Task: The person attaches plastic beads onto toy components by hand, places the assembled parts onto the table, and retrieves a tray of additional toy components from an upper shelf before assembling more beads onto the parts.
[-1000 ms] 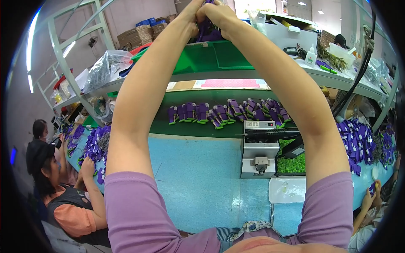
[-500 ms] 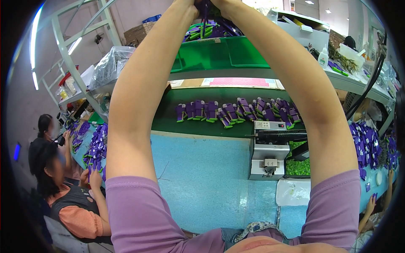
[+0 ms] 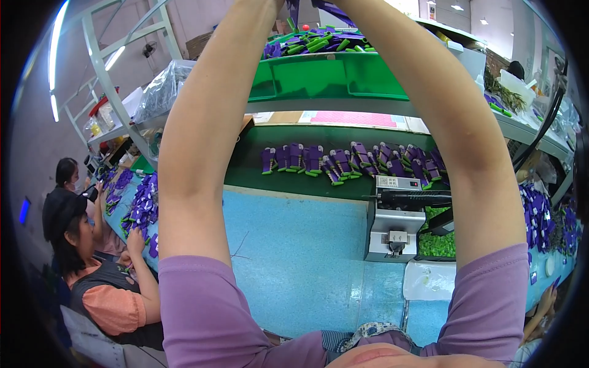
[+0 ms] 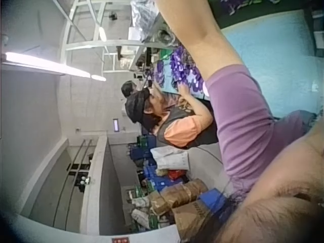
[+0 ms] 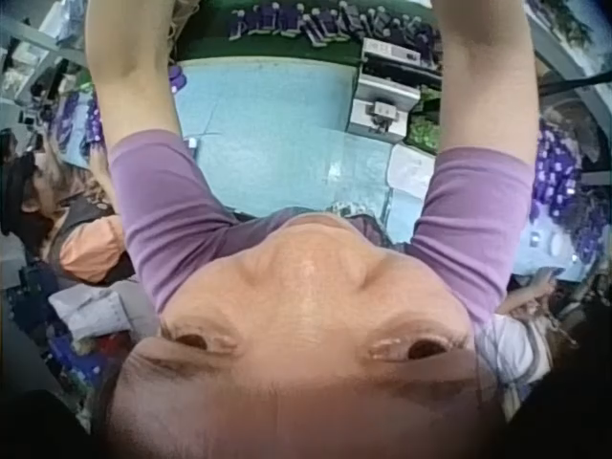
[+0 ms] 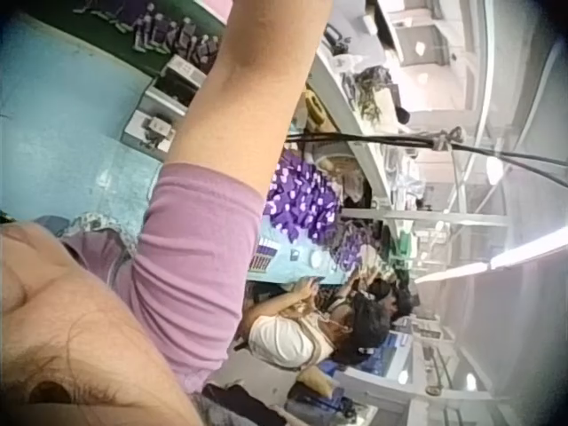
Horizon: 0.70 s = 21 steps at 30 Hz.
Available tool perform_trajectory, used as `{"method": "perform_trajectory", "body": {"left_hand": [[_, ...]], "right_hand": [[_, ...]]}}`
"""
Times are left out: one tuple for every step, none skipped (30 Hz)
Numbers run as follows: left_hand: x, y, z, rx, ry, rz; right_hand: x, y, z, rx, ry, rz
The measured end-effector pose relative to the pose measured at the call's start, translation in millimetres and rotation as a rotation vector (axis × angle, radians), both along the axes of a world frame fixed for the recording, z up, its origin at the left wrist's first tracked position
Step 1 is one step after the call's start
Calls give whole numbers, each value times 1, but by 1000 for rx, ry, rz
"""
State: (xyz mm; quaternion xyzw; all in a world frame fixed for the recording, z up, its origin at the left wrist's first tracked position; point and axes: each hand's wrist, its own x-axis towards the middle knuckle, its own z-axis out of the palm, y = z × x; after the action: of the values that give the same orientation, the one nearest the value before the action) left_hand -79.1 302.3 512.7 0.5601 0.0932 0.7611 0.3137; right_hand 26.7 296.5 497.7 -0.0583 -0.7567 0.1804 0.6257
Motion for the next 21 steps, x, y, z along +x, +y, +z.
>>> {"method": "perform_trajectory", "body": {"left_hand": [[1,-7,0,13,-17,-2],[-1,-14,2,10,12,-45],[-2,-20,2,4,10,-38],[-3,-26,1,16,14,-37],[-2,-32,1,27,18,-40],[-2,-39,0,24,19,-59],[-3,-46,-2,13,16,-55],[-6,-55,-4,30,32,-105],[5,-70,-12,42,44,-174],[19,-84,-28,-76,-13,-142],[13,-93,-35,-55,3,-168],[4,-103,-43,-34,19,-196],[-4,-111,-50,27,3,-156],[-9,-126,-63,-5,-19,-135],[-12,-136,-85,-50,-44,-115],[-13,-143,-107,-46,-58,-80],[-23,-153,-123,-14,-67,-60],[-6,-179,-144,-152,-126,-26],[-24,-173,-166,-145,-124,-32],[-51,-176,-193,-129,-118,-12],[-58,-183,-221,-145,-113,-326]], "right_hand": [[1,-7,1,2,-7,-3],[2,-17,2,5,-13,-4],[4,-29,1,-28,-14,-11],[5,-37,0,-35,-17,-4],[7,-43,0,-2,-24,1],[8,-51,-2,29,-31,7],[7,-58,-5,-1,-28,33],[7,-70,-8,-13,-30,41],[11,-74,-13,11,-25,13],[15,-78,-19,33,-22,-15],[8,-88,-24,165,9,-116],[7,-99,-30,195,-16,-140],[5,-109,-37,224,-41,-164],[3,-126,-48,181,-26,-120],[0,-130,-64,188,-54,-130],[-3,-134,-81,193,-83,-140],[-4,-152,-92,190,-104,-117],[-7,-159,-110,166,-94,-133],[-9,-164,-130,140,-85,-151],[-13,-177,-148,104,-107,-90],[-10,-187,-166,15,-169,-54]]}}
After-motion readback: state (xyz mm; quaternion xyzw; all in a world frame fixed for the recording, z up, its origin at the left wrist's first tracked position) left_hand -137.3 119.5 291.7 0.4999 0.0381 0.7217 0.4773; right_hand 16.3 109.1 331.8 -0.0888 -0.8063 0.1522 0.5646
